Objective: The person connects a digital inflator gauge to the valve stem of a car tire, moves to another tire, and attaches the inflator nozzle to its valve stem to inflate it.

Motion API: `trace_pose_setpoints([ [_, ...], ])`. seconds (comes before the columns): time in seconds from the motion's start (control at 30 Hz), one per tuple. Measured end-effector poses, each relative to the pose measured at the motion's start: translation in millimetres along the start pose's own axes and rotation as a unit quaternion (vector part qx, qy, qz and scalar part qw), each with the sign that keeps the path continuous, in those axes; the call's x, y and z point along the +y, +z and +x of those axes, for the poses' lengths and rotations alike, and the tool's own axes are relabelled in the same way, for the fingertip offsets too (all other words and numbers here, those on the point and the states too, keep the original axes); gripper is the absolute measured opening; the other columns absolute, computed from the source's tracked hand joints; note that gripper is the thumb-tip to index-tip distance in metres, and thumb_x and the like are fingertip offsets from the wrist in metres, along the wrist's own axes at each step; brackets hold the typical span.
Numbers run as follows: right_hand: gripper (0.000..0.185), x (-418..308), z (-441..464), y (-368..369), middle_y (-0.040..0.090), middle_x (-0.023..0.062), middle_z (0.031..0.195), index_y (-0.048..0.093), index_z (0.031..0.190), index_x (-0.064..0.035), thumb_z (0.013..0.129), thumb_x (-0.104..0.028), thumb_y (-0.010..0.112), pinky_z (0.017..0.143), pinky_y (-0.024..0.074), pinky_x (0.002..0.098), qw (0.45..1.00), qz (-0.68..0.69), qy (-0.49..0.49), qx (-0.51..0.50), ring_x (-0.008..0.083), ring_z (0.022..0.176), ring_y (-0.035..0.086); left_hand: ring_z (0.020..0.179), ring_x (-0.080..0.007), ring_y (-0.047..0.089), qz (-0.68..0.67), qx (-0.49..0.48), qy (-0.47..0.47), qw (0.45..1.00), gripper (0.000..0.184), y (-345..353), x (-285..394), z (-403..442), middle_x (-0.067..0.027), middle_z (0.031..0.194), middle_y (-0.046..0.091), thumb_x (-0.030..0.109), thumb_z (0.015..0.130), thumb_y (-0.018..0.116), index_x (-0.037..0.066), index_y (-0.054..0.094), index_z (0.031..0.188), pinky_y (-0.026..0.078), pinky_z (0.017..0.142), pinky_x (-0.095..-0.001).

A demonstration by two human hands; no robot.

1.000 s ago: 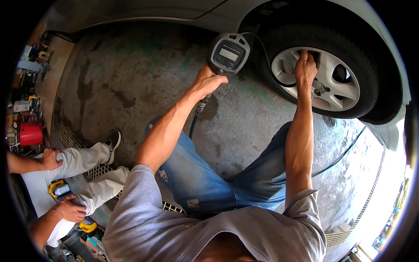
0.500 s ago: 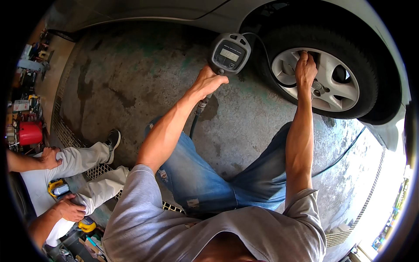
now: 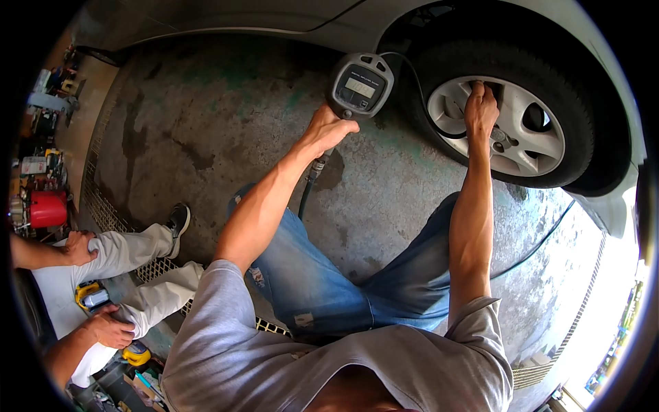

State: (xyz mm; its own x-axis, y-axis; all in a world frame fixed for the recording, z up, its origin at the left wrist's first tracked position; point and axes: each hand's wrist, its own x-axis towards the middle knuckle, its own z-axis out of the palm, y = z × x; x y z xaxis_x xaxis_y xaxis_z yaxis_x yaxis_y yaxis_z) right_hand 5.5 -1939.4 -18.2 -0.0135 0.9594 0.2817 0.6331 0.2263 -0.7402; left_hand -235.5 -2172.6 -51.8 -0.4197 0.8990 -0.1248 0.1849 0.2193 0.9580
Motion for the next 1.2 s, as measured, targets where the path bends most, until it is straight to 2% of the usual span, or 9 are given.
trace_pose_setpoints([
  [0.17, 0.059, -1, -1, 0, 0.065, 0.0319, 0.118, 0.068, 0.121, -0.0018, 0.098, -0.047, 0.038, 0.101, 0.0443, 0.0525, 1.000, -0.003, 0.003, 0.003, 0.0531, 0.117, 0.057, 0.093, -0.0242, 0.065, -0.007, 0.010, 0.014, 1.000, 0.041, 0, -1, -1, -0.0134, 0.100, 0.069, 0.011, 0.069, 0.072, -0.002, 0.066, 0.108, 0.052, 0.082, -0.0381],
  [0.27, 0.058, -2, -2, -1, 0.066, 0.0316, 0.115, 0.069, 0.119, -0.0022, 0.097, -0.047, 0.039, 0.099, 0.0446, 0.0535, 1.000, -0.010, -0.001, 0.003, 0.0533, 0.114, 0.058, 0.106, -0.0240, 0.061, 0.009, -0.031, -0.014, 0.999, 0.045, -4, 7, -4, -0.0127, 0.111, 0.066, 0.008, 0.075, 0.071, -0.001, 0.064, 0.119, 0.050, 0.089, -0.0359],
  [0.33, 0.056, 1, -1, 1, 0.068, 0.0306, 0.110, 0.070, 0.115, -0.0033, 0.097, -0.047, 0.039, 0.096, 0.0453, 0.0552, 1.000, -0.012, -0.014, 0.017, 0.0540, 0.107, 0.060, 0.106, -0.0238, 0.061, 0.024, -0.037, -0.016, 0.999, 0.046, -5, 14, -7, -0.0126, 0.112, 0.066, 0.008, 0.075, 0.071, -0.001, 0.064, 0.119, 0.050, 0.089, -0.0358],
  [0.47, 0.056, -3, -3, 0, 0.067, 0.0319, 0.109, 0.071, 0.113, -0.0028, 0.098, -0.045, 0.038, 0.096, 0.0449, 0.0552, 1.000, -0.002, -0.022, 0.021, 0.0540, 0.108, 0.060, 0.107, -0.0234, 0.061, 0.029, -0.032, 0.009, 0.999, 0.045, -4, 11, -5, -0.0124, 0.113, 0.067, 0.008, 0.075, 0.070, -0.001, 0.065, 0.120, 0.050, 0.090, -0.0357],
  [0.67, 0.058, -1, -3, 1, 0.067, 0.0323, 0.110, 0.071, 0.112, -0.0020, 0.099, -0.045, 0.034, 0.096, 0.0447, 0.0559, 0.999, 0.006, -0.015, 0.033, 0.0545, 0.107, 0.059, 0.108, -0.0235, 0.061, 0.023, -0.039, -0.025, 0.999, 0.045, -4, 8, -2, -0.0123, 0.114, 0.067, 0.009, 0.076, 0.070, 0.000, 0.065, 0.120, 0.049, 0.091, -0.0351],
  [0.97, 0.058, -5, -4, 0, 0.067, 0.0322, 0.110, 0.070, 0.112, -0.0014, 0.100, -0.044, 0.033, 0.096, 0.0446, 0.0566, 0.999, -0.005, -0.012, 0.031, 0.0549, 0.107, 0.059, 0.110, -0.0247, 0.061, 0.018, -0.034, -0.010, 0.999, 0.046, -3, 7, 1, -0.0130, 0.116, 0.067, 0.010, 0.076, 0.070, 0.000, 0.065, 0.121, 0.049, 0.092, -0.0355],
  [1.07, 0.057, -4, -4, 2, 0.067, 0.0319, 0.110, 0.070, 0.112, -0.0011, 0.100, -0.043, 0.033, 0.096, 0.0446, 0.0568, 0.999, -0.007, -0.011, 0.040, 0.0546, 0.107, 0.059, 0.106, -0.0252, 0.065, 0.046, -0.025, -0.015, 0.999, 0.044, -3, 9, 2, -0.0140, 0.113, 0.069, 0.010, 0.075, 0.069, 0.001, 0.066, 0.118, 0.051, 0.088, -0.0361],
  [1.2, 0.057, 1, 0, 3, 0.068, 0.0302, 0.110, 0.070, 0.114, -0.0017, 0.101, -0.043, 0.033, 0.096, 0.0463, 0.0552, 0.999, -0.028, -0.009, 0.027, 0.0524, 0.107, 0.061, 0.080, -0.0364, 0.071, 0.107, 0.091, 0.063, 0.988, 0.018, 11, 6, 8, -0.0202, 0.082, 0.072, 0.014, 0.075, 0.067, 0.000, 0.068, 0.086, 0.053, 0.072, -0.0434],
])
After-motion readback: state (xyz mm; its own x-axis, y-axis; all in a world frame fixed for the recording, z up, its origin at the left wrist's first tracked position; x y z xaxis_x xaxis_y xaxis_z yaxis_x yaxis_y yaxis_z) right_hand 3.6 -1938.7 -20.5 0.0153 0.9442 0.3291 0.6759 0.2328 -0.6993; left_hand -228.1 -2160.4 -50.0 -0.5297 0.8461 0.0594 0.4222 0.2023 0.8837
